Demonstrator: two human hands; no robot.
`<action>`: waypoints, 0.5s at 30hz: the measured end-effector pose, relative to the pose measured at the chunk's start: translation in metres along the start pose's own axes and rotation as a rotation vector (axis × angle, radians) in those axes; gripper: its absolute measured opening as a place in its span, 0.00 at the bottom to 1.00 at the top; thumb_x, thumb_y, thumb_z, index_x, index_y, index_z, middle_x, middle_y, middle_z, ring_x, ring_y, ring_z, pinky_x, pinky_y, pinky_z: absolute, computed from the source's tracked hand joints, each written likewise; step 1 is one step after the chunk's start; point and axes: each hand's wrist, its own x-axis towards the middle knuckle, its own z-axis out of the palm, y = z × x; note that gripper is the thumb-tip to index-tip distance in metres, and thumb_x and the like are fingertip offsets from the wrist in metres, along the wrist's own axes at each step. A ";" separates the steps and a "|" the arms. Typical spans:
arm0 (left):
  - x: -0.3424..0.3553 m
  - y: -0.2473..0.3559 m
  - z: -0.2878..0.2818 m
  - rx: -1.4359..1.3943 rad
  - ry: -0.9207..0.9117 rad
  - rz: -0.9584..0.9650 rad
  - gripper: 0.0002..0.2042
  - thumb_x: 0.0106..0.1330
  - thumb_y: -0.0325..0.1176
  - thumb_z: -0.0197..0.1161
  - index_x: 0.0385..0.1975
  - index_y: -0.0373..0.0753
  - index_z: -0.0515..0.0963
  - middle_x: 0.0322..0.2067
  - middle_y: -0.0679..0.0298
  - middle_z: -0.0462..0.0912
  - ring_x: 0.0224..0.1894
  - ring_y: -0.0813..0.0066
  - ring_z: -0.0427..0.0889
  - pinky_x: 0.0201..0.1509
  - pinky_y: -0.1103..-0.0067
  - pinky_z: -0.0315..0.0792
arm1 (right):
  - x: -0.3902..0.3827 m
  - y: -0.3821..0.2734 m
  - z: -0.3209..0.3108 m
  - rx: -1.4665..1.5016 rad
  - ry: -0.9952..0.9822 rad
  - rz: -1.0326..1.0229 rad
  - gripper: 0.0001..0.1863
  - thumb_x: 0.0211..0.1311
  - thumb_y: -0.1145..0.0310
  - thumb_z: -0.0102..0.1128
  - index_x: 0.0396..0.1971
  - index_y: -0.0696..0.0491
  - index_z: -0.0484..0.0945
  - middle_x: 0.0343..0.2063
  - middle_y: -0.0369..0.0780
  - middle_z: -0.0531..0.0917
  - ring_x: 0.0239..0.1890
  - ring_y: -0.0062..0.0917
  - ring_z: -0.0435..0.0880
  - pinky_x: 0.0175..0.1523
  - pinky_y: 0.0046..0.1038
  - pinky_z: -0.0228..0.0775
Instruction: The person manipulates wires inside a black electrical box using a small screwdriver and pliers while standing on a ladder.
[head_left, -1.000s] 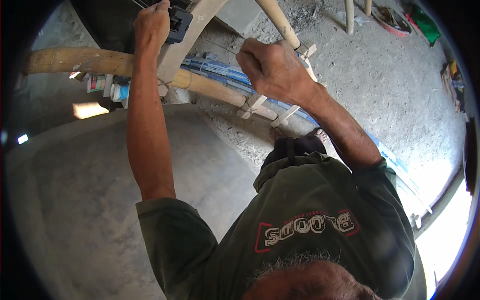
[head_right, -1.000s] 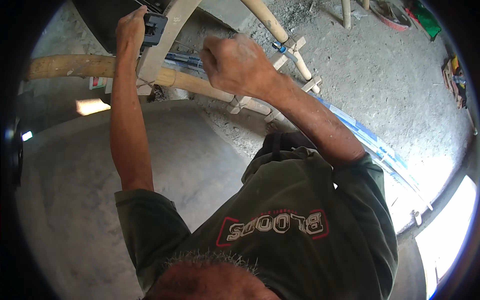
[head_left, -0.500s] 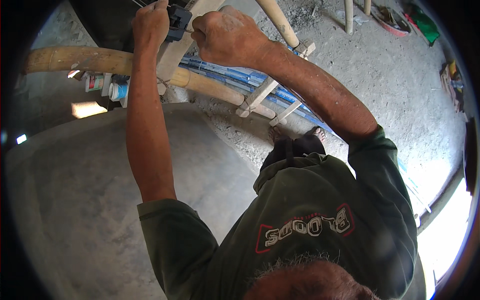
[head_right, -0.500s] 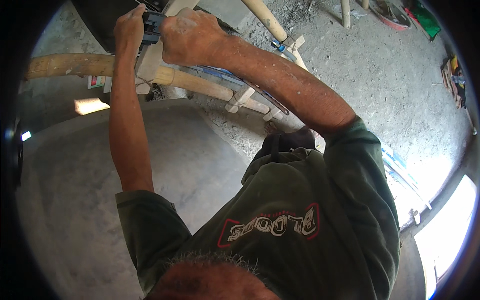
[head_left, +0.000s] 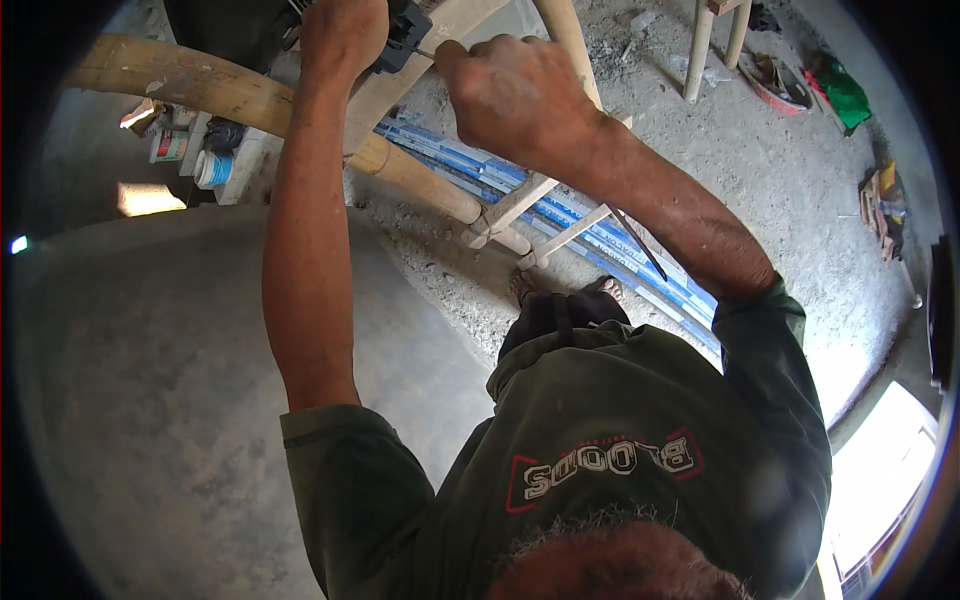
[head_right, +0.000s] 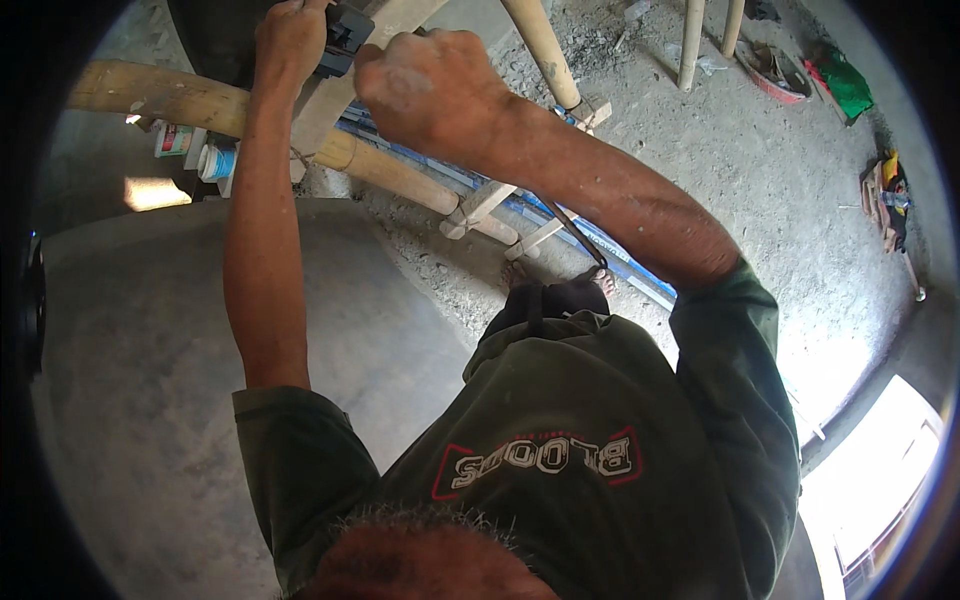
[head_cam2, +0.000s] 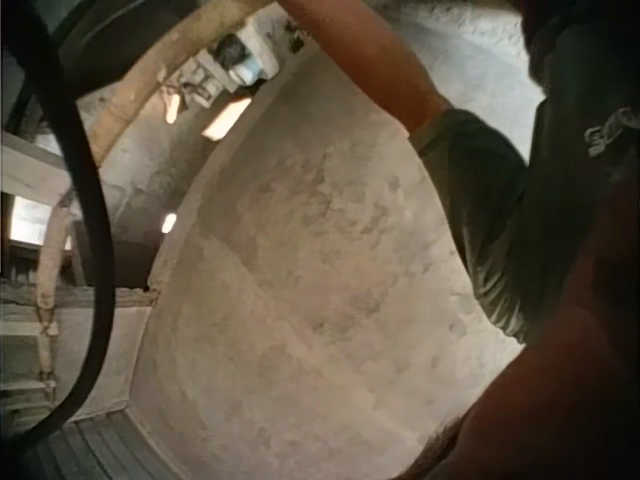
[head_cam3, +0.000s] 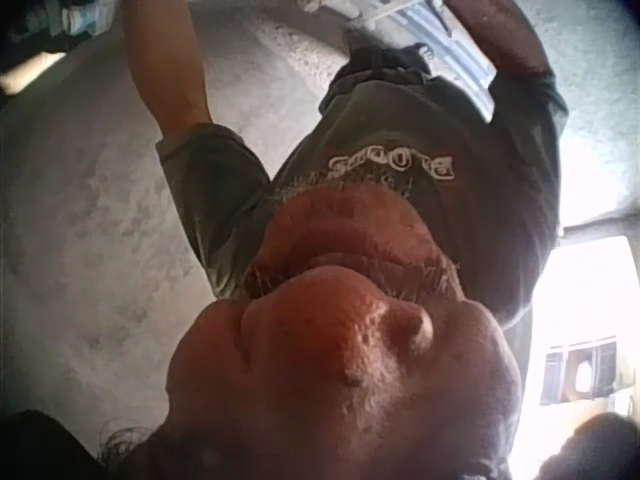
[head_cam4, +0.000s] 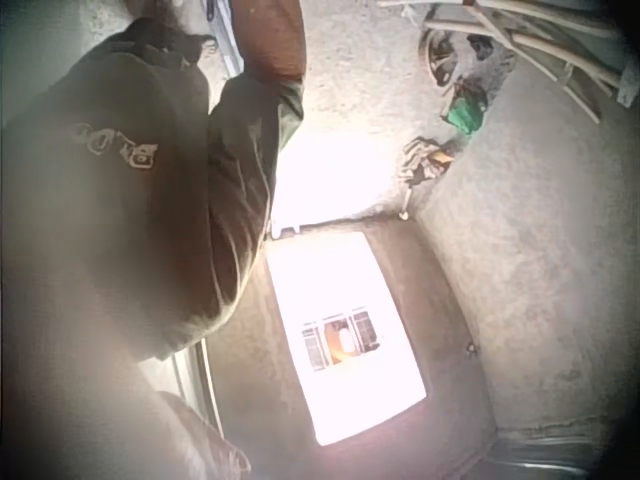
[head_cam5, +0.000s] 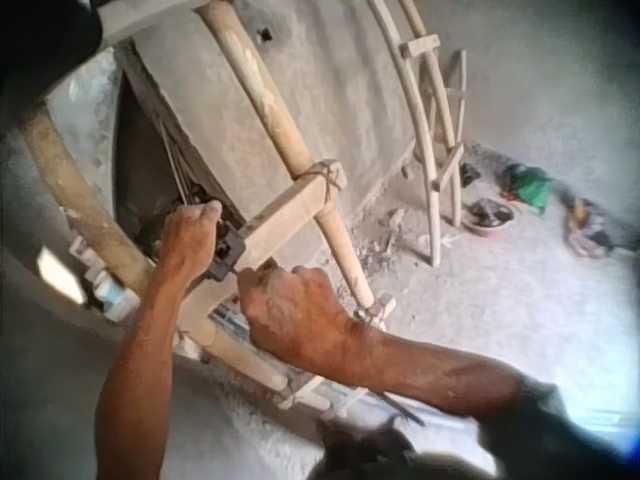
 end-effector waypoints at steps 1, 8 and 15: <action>0.000 -0.001 0.000 -0.001 0.002 -0.002 0.23 0.73 0.43 0.45 0.27 0.27 0.76 0.28 0.38 0.78 0.36 0.35 0.77 0.43 0.52 0.67 | -0.001 -0.001 0.001 0.029 -0.023 0.051 0.09 0.56 0.70 0.61 0.32 0.60 0.82 0.22 0.52 0.84 0.27 0.43 0.88 0.33 0.43 0.80; -0.002 0.021 -0.005 -0.064 -0.036 -0.194 0.26 0.73 0.47 0.47 0.27 0.25 0.75 0.28 0.38 0.79 0.34 0.39 0.79 0.42 0.55 0.68 | -0.002 0.015 -0.002 0.358 0.016 0.218 0.10 0.56 0.67 0.62 0.32 0.58 0.84 0.25 0.54 0.85 0.33 0.42 0.88 0.42 0.45 0.80; 0.001 0.010 -0.005 -0.031 -0.080 -0.164 0.23 0.72 0.45 0.48 0.28 0.25 0.75 0.28 0.38 0.78 0.34 0.39 0.79 0.42 0.55 0.67 | 0.003 0.013 0.002 0.297 0.092 0.048 0.10 0.63 0.70 0.64 0.25 0.59 0.83 0.14 0.48 0.80 0.19 0.41 0.84 0.31 0.39 0.77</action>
